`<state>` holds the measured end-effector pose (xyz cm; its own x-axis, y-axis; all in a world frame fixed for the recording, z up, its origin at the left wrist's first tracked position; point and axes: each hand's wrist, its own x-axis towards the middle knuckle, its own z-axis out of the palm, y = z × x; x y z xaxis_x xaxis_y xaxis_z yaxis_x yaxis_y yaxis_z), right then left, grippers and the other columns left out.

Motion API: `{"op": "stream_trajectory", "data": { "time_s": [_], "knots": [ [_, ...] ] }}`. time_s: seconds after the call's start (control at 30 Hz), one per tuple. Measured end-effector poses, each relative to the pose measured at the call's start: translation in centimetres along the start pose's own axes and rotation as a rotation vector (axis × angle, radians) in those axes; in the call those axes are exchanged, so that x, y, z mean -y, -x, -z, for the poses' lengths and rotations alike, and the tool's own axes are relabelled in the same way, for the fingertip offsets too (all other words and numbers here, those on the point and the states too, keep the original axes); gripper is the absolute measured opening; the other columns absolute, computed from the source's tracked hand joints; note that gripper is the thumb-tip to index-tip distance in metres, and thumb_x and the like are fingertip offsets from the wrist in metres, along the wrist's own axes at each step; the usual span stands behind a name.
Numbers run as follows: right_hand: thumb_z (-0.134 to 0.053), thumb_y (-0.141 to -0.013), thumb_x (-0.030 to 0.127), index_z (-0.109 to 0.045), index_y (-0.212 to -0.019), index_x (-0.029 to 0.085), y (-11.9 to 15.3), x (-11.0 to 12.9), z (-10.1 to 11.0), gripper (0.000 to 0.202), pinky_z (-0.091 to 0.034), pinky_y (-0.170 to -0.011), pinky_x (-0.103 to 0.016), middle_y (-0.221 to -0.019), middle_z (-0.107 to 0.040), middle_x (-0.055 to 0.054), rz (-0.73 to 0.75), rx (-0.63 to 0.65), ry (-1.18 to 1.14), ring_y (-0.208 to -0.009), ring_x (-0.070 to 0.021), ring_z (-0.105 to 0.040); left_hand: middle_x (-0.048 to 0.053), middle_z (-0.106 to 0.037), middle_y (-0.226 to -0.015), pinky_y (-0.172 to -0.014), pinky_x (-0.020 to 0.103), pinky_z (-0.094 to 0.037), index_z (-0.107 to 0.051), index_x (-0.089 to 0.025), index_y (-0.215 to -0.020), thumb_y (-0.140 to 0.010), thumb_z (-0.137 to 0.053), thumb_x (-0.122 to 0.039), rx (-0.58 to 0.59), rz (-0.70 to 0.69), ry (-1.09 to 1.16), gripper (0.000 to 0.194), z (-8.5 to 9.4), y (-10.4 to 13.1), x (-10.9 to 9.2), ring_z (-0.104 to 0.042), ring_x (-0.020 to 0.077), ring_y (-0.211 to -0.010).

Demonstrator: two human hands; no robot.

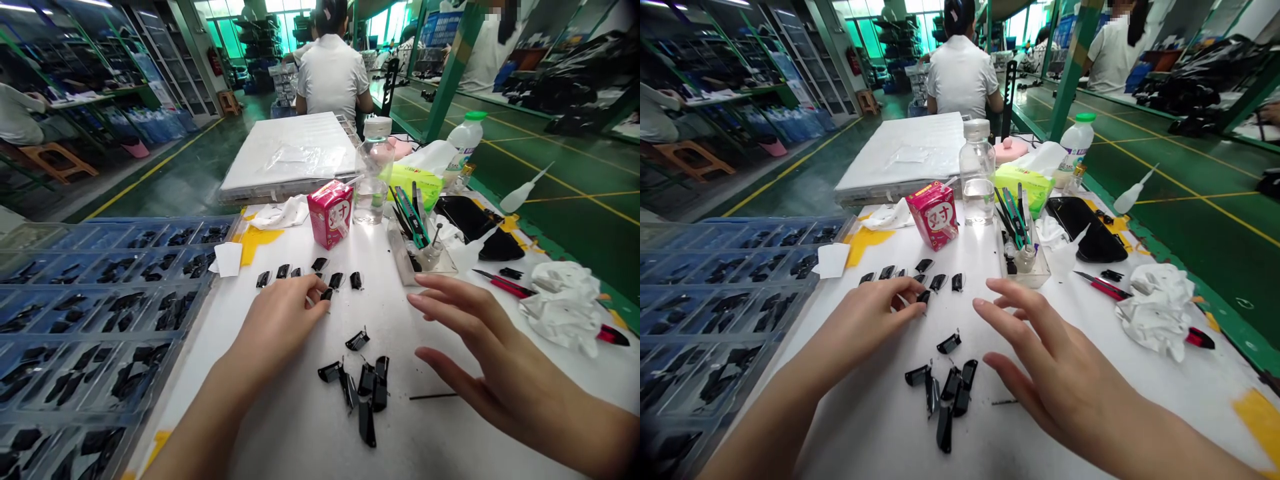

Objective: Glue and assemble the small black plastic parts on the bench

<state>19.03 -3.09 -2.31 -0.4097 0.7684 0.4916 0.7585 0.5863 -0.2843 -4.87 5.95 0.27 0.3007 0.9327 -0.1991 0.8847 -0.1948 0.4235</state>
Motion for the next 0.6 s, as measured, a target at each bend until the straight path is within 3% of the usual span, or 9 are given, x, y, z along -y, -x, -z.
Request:
{"op": "stream_trajectory", "data": {
  "time_s": [0.23,0.4,0.6],
  "knots": [
    [-0.049,-0.096,0.019,-0.037,-0.14,0.019,-0.1,-0.1,0.0,0.045,-0.057,-0.089,-0.033,-0.141,-0.041,-0.014,0.007,0.011,0.003,-0.131,-0.0242,-0.044,-0.001,-0.072,-0.091,-0.067,0.033,-0.041,-0.065,-0.026,-0.098,-0.087,-0.051,-0.032,-0.073,0.032,-0.088,0.019,1.2,0.4,0.0,-0.064,0.0241,-0.085],
    [-0.049,-0.096,0.019,-0.037,-0.14,0.018,-0.1,-0.2,-0.2,0.045,-0.056,-0.091,-0.034,-0.142,-0.04,-0.014,0.003,0.012,0.01,-0.129,-0.0232,-0.046,-0.002,-0.071,-0.085,-0.066,0.03,-0.042,-0.063,-0.025,-0.087,-0.084,-0.056,-0.028,0.223,-0.12,-0.083,0.008,0.6,1.7,-1.9,-0.065,0.0206,-0.081],
    [-0.049,-0.096,0.018,-0.035,-0.14,0.018,0.0,-0.5,-0.4,0.047,-0.055,-0.092,-0.035,-0.141,-0.04,-0.015,0.016,0.031,0.012,-0.127,-0.0226,-0.047,0.002,-0.068,-0.088,-0.063,0.031,-0.04,-0.054,-0.02,-0.086,-0.079,-0.053,-0.015,0.283,-0.23,-0.132,0.009,-1.7,2.0,-3.5,-0.062,0.0209,-0.077]
  ]
}}
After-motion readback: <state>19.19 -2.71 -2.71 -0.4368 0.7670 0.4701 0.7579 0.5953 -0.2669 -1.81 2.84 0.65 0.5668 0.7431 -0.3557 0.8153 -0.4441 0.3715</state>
